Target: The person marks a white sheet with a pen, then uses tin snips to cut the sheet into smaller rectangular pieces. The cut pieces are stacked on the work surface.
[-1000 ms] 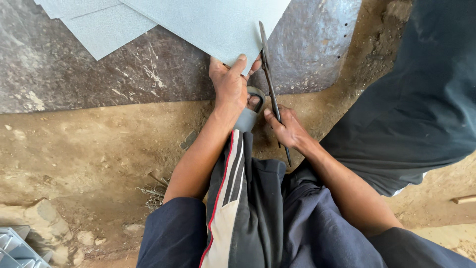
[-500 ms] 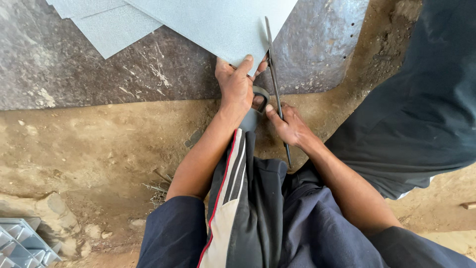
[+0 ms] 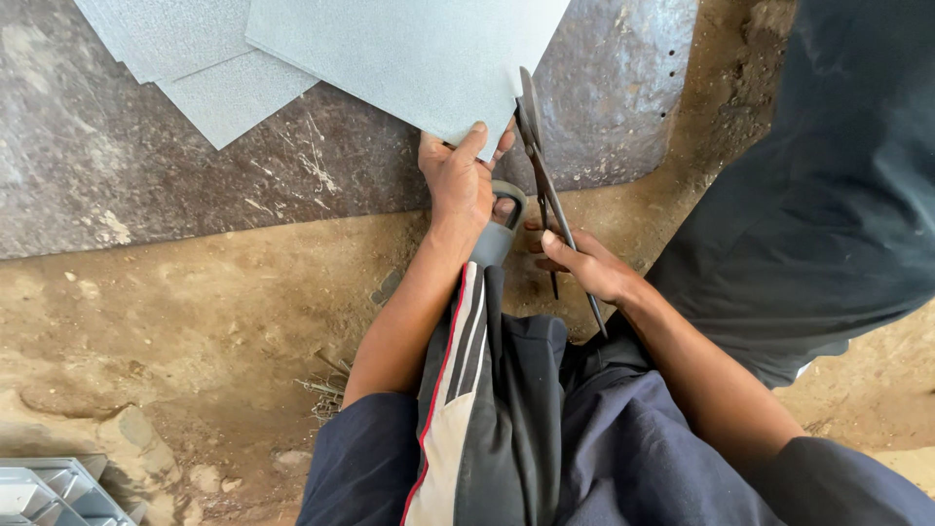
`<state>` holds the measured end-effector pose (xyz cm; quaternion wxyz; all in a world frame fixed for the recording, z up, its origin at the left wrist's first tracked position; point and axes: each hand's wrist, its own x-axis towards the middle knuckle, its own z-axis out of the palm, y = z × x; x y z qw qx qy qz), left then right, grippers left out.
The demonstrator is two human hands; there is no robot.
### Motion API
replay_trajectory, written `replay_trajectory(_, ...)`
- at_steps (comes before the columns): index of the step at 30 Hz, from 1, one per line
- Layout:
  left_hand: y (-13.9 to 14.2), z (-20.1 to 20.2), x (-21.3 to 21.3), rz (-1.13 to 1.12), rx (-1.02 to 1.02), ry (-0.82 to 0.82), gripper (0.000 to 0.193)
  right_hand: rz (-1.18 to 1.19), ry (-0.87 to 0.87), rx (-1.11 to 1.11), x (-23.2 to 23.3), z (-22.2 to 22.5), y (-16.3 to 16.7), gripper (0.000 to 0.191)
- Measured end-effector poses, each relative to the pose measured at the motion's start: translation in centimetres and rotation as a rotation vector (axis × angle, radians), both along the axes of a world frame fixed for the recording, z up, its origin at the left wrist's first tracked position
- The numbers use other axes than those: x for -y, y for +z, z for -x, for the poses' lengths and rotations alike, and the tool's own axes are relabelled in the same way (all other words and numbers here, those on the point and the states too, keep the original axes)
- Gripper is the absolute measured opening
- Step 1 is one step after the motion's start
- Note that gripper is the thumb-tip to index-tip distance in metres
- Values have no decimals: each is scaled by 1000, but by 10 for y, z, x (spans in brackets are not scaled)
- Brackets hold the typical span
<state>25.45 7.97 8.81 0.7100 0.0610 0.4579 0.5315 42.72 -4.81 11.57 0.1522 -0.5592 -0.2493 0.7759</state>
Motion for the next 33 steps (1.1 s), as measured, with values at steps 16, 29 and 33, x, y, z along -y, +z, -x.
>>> replay_trajectory(16,-8,31,-17,-23,-37,11,43,3,59,161,24,-24,10,59)
replay_trajectory(29,-17,69,-52,-144,-73,87,30,-440,158,896,-64,-29,52,69)
replay_trajectory(33,-5,45,-32,-54,2,86,27,-251,-500,91,-106,-7,30,55)
